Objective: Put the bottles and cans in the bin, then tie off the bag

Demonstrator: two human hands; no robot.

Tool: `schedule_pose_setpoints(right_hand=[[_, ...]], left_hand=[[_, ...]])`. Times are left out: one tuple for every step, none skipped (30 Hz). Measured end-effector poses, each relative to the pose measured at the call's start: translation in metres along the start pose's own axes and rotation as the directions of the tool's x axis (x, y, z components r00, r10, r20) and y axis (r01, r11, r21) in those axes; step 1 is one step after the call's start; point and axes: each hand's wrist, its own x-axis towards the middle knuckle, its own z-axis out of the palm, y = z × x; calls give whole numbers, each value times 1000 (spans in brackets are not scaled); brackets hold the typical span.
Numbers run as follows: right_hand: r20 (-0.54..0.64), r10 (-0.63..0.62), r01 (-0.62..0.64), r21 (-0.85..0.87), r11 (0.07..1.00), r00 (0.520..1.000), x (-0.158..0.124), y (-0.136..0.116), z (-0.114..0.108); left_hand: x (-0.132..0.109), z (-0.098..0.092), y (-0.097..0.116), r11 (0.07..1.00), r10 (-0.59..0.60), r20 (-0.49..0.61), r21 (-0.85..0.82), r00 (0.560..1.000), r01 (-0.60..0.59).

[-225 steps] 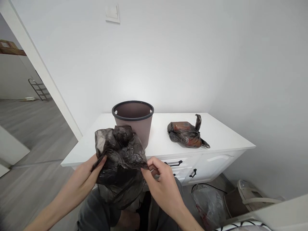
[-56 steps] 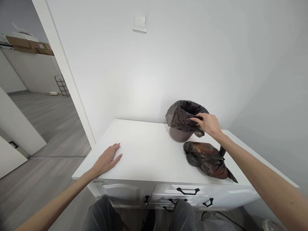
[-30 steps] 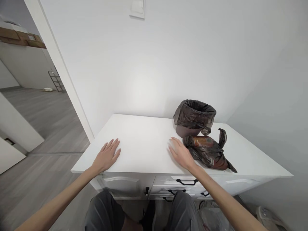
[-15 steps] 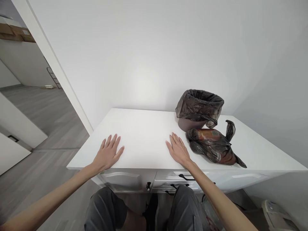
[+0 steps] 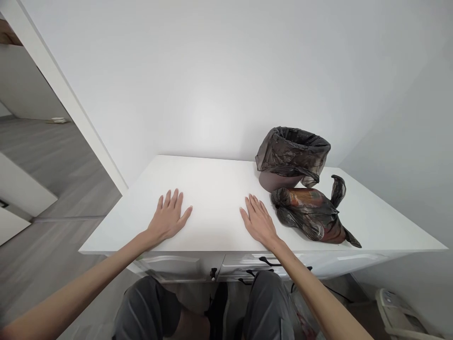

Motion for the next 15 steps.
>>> schedule_pose_setpoints(right_hand=[[-2,-1,1,5,1000,1000,0,-1,0],[-3,0,0,10,1000,1000,0,-1,-1],[-3,2,-2,15,1000,1000,0,-2,-2],[-2,4,-4,19,1000,1000,0,-3,-3],[0,7,-7,24,1000,1000,-1,-4,-4],[0,10,-10,31,999,1000,-1,-5,-5],[-2,10,-10,39,999,1000,-1,-5,-6],[-9,10,-9,50,999,1000,-2,-6,-6],[-20,7,-6,61,998,1000,-2,-5,-6],[-32,5,-3,70,998,999,-3,-5,-6],[-41,4,-1,78,997,999,-3,-4,-5],[-47,4,0,83,997,999,-3,-4,-5],[-49,5,-1,87,996,999,-3,-3,-5],[-48,6,-2,92,996,999,-3,-3,-5],[-47,6,-2,99,995,999,-3,-3,-5]], left_hand=[[2,2,2,1000,-1,-2,7,1000,1],[4,3,3,1000,-2,-2,14,1000,2],[5,5,4,1000,-3,-2,20,1000,3],[6,6,4,1000,-4,-3,24,1000,4],[6,6,4,1000,-4,-7,25,1000,4],[5,7,3,1000,-2,-13,24,1000,3],[5,8,3,1000,1,-20,20,1000,-1],[4,8,2,1000,4,-25,13,1000,-4],[4,9,2,1000,6,-31,6,999,-6],[3,10,2,1000,7,-38,-3,999,-7],[3,11,1,1000,8,-47,-11,999,-8],[3,12,2,1000,8,-59,-16,998,-9],[2,13,2,1000,8,-70,-17,998,-10],[2,14,2,1000,9,-81,-13,997,-10],[2,14,3,1000,9,-91,-4,996,-9]])
